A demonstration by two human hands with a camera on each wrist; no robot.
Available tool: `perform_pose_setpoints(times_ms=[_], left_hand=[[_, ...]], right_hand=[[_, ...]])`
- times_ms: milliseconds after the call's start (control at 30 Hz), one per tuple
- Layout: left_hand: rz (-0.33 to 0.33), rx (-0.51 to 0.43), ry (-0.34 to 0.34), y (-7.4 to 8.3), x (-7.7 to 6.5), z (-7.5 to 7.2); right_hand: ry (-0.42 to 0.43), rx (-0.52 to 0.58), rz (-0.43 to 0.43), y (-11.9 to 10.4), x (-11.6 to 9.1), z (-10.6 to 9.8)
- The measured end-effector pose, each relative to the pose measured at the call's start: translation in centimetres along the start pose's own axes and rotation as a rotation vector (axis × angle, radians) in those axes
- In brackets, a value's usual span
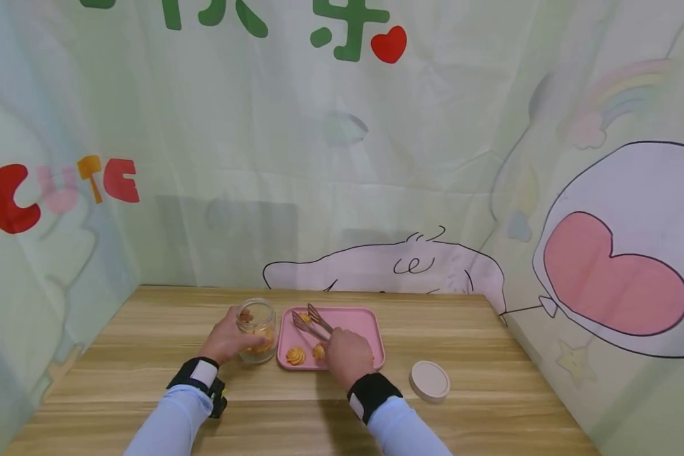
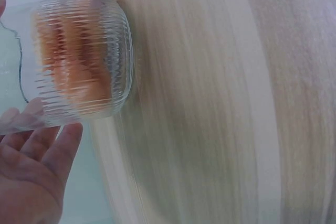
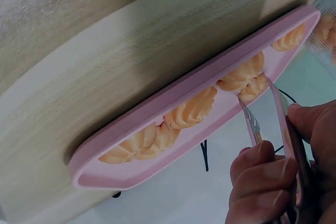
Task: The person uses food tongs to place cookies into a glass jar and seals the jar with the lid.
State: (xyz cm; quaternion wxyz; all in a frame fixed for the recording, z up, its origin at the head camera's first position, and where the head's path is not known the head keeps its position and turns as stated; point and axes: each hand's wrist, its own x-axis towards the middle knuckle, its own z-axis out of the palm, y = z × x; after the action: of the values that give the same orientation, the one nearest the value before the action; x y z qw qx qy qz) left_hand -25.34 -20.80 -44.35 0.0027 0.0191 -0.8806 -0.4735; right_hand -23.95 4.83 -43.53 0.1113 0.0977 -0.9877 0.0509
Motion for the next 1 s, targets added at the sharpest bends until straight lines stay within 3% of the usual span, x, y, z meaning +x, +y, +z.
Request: perform_pose_setpoints(times_ms=[233,433,667,1000], left_hand=[[0.001,0.0,0.0,-0.2,0.2,0.3],[0.006,0.001,0.0,-0.4,0.4,0.3],[0.008,-0.002,0.005,-0.5,0.4,0.2],[0.006,-0.011,-0.003,-0.5,0.3,0.2]], right_hand=[[0.009,-0.001,0.005,0.9,-0.1,-0.7],[-0.065,0.017,0.058,1.6,0.3,-1.1],[-0.01,0.022,0.052,2.2,0.6,-1.6],[0.015,0.155,0.051,2.3,0.7,-3.8]])
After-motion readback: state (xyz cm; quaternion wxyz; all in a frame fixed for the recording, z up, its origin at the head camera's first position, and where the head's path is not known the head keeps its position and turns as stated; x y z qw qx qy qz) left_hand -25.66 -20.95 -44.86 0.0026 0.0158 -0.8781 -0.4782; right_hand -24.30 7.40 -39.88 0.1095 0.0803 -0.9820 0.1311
